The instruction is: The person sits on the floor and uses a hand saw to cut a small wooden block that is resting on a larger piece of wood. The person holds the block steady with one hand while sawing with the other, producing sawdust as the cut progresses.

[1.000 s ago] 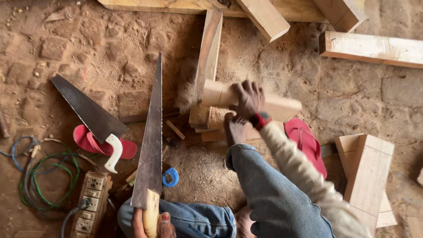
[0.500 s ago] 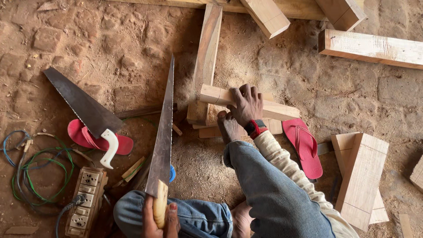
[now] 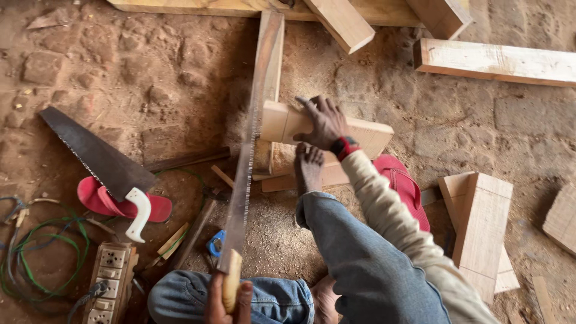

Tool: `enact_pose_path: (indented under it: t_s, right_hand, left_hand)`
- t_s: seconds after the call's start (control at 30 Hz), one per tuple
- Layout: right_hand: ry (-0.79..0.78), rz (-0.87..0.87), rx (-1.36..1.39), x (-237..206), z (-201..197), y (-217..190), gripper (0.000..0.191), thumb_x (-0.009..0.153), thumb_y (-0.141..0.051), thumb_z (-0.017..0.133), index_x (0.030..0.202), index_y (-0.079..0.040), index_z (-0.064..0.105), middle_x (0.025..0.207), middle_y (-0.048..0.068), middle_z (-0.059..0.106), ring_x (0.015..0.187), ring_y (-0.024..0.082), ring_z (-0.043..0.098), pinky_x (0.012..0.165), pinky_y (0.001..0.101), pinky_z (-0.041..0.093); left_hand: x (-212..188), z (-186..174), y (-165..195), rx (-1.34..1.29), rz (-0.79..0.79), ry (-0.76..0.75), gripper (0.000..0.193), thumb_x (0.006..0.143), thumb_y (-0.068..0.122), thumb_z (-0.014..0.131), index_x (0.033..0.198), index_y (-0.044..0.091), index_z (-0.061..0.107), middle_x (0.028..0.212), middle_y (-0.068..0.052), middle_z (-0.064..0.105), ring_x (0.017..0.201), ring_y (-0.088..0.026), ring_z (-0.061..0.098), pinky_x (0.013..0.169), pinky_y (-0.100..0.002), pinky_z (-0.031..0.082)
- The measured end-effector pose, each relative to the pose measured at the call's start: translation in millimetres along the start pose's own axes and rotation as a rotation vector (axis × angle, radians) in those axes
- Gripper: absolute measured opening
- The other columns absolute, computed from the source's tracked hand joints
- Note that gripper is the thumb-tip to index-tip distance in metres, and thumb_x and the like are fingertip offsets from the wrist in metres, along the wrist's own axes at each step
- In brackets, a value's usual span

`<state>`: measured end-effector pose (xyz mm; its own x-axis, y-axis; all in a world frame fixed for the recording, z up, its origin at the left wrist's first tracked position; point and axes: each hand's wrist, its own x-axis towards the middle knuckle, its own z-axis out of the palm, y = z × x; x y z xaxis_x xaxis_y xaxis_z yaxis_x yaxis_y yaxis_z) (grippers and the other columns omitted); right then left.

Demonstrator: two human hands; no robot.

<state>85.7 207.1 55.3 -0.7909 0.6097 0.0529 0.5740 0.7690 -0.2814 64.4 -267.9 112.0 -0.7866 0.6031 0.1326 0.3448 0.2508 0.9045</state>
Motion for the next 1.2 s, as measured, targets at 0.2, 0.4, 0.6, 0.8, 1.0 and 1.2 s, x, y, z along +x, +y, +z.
enact_pose_path:
  t_s: [0.2, 0.4, 0.6, 0.8, 1.0, 1.2]
  right_hand:
    - [-0.221, 0.034, -0.099, 17, 18, 11, 0.145, 0.053, -0.082, 0.084, 0.161, -0.018, 0.011, 0.149, 0.023, 0.035, 0.133, 0.044, 0.038, 0.107, 0.0683, 0.028]
    - [-0.25, 0.179, -0.358, 19, 65, 3, 0.134, 0.065, -0.067, 0.083, 0.163, -0.018, 0.005, 0.164, 0.024, 0.02, 0.148, 0.048, 0.025, 0.107, 0.0766, 0.026]
    - [-0.274, 0.175, -0.426, 19, 88, 17, 0.132, 0.067, -0.043, 0.085, 0.168, -0.023, 0.003, 0.165, 0.02, 0.02, 0.144, 0.049, 0.03, 0.1, 0.0755, 0.036]
    - [-0.304, 0.163, -0.431, 21, 71, 8, 0.125, 0.067, -0.037, 0.083, 0.166, -0.026, 0.007, 0.163, 0.017, 0.023, 0.14, 0.047, 0.036, 0.096, 0.0727, 0.043]
    - [-0.35, 0.197, -0.281, 10, 29, -21, 0.117, 0.068, -0.038, 0.08, 0.163, -0.019, 0.014, 0.151, 0.016, 0.036, 0.134, 0.046, 0.042, 0.097, 0.0731, 0.043]
    - [-0.352, 0.202, -0.223, 15, 17, -22, 0.122, 0.064, -0.043, 0.083, 0.162, -0.017, 0.016, 0.146, 0.018, 0.041, 0.129, 0.043, 0.047, 0.099, 0.0583, 0.047]
  left_hand:
    - [6, 23, 7, -0.123, 0.111, -0.094, 0.054, 0.096, 0.022, 0.069, 0.14, -0.003, 0.052, 0.127, -0.033, 0.067, 0.098, -0.034, 0.078, 0.08, -0.036, 0.065]
    - [17, 46, 14, -0.061, -0.011, -0.213, 0.051, 0.097, 0.014, 0.061, 0.144, -0.002, 0.048, 0.122, -0.033, 0.071, 0.092, -0.031, 0.08, 0.072, -0.036, 0.068]
    - [32, 59, 18, -0.053, -0.169, -0.249, 0.05, 0.097, 0.016, 0.058, 0.143, 0.0, 0.046, 0.092, -0.024, 0.078, 0.057, -0.021, 0.076, 0.049, -0.034, 0.062]
    - [49, 71, 7, -0.011, -0.042, -0.272, 0.046, 0.1, 0.015, 0.055, 0.141, -0.003, 0.048, 0.082, -0.02, 0.076, 0.046, -0.014, 0.07, 0.037, -0.027, 0.06]
    - [169, 158, -10, -0.055, 0.16, -0.311, 0.046, 0.105, 0.016, 0.055, 0.144, -0.007, 0.048, 0.091, -0.021, 0.075, 0.058, -0.02, 0.072, 0.041, -0.028, 0.056]
    - [196, 176, 1, -0.015, 0.34, -0.2, 0.046, 0.112, 0.018, 0.053, 0.151, -0.002, 0.041, 0.105, -0.028, 0.073, 0.085, -0.029, 0.076, 0.066, -0.032, 0.063]
